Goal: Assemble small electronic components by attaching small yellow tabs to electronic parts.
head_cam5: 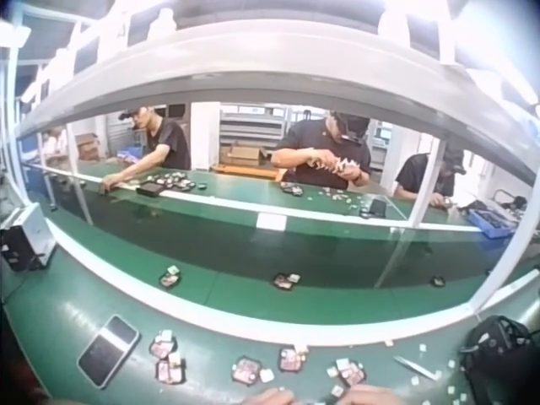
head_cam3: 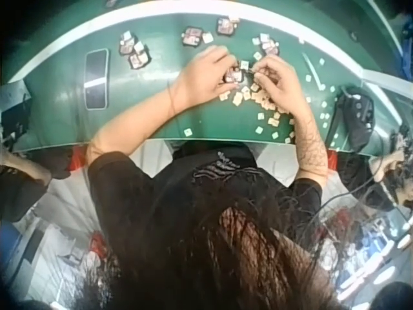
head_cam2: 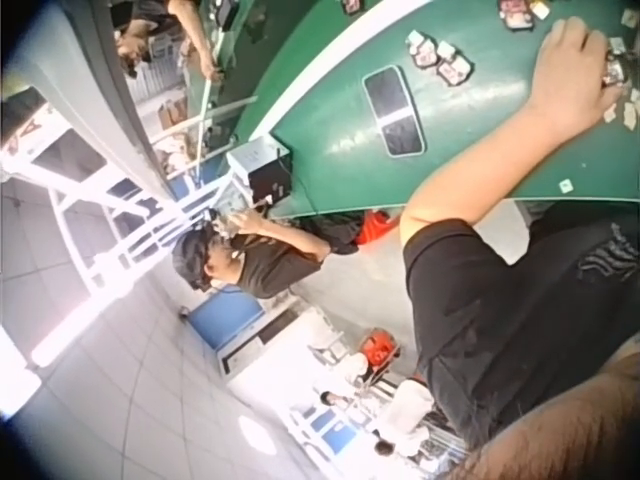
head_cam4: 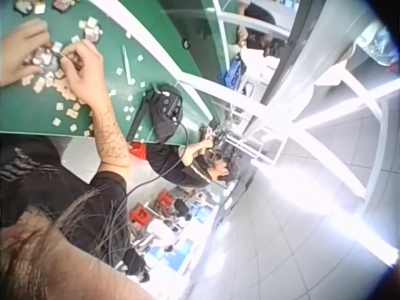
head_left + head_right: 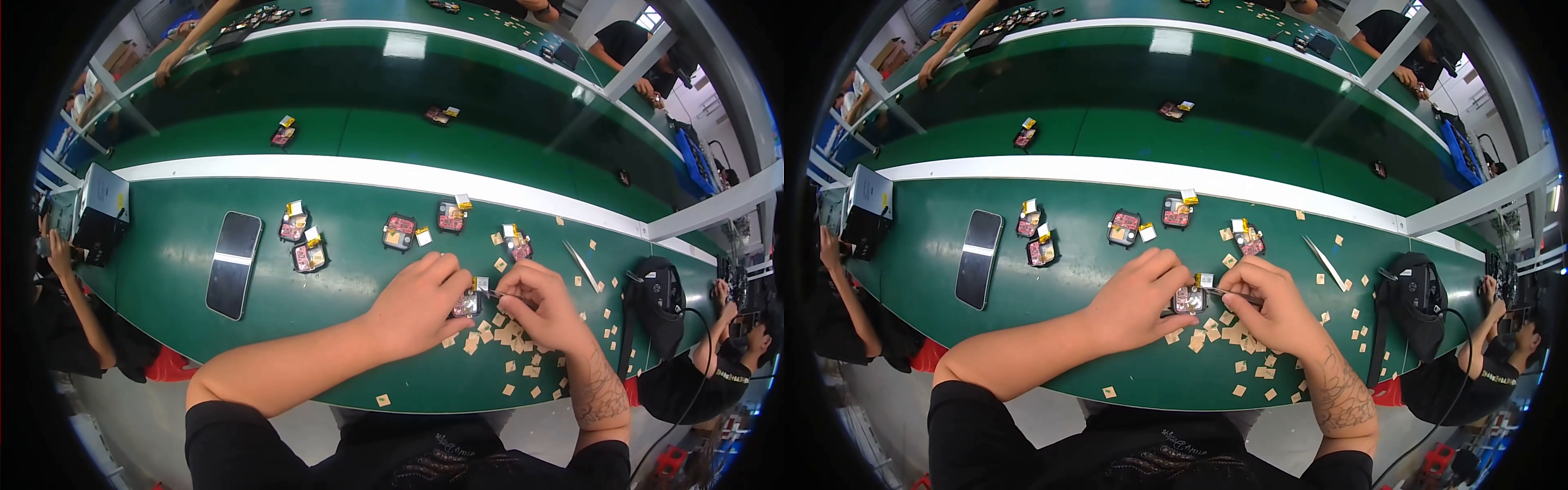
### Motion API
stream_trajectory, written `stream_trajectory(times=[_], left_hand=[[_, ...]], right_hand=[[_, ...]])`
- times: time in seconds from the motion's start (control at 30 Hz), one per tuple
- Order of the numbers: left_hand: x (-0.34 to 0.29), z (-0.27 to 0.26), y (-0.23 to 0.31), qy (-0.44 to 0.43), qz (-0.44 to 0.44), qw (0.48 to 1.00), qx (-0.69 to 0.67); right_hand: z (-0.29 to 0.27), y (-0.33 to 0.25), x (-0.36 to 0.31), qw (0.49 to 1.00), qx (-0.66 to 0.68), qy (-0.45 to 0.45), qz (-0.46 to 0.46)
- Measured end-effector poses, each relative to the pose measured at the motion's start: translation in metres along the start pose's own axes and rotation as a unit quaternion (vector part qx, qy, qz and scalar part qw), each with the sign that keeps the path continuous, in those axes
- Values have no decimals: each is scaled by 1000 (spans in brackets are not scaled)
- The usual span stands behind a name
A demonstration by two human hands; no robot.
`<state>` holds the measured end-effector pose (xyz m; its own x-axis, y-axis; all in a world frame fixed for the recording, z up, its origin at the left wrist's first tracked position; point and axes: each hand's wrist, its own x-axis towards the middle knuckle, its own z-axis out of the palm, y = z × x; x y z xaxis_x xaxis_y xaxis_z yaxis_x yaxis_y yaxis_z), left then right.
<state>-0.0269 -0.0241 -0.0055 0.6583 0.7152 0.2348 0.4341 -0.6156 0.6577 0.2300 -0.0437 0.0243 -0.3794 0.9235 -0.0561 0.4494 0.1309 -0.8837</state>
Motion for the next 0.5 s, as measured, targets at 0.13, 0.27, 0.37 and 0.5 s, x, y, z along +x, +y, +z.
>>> stream_trajectory(times=[0.13,0.27,0.37,0.5], left_hand=[[-1,-2,0,-4,7,999,31],[-1,-3,0,9,18,999,32],[1,-2,-2,2,26,999,36],[0,-2,-3,-10,35,998,41]], right_hand=[[-7,11,-1,997,78,-28,0],[-14,10,2,999,-9,-3,-53],[-7,7,1,998,-13,48,36],[4,4,5,984,-157,71,42]])
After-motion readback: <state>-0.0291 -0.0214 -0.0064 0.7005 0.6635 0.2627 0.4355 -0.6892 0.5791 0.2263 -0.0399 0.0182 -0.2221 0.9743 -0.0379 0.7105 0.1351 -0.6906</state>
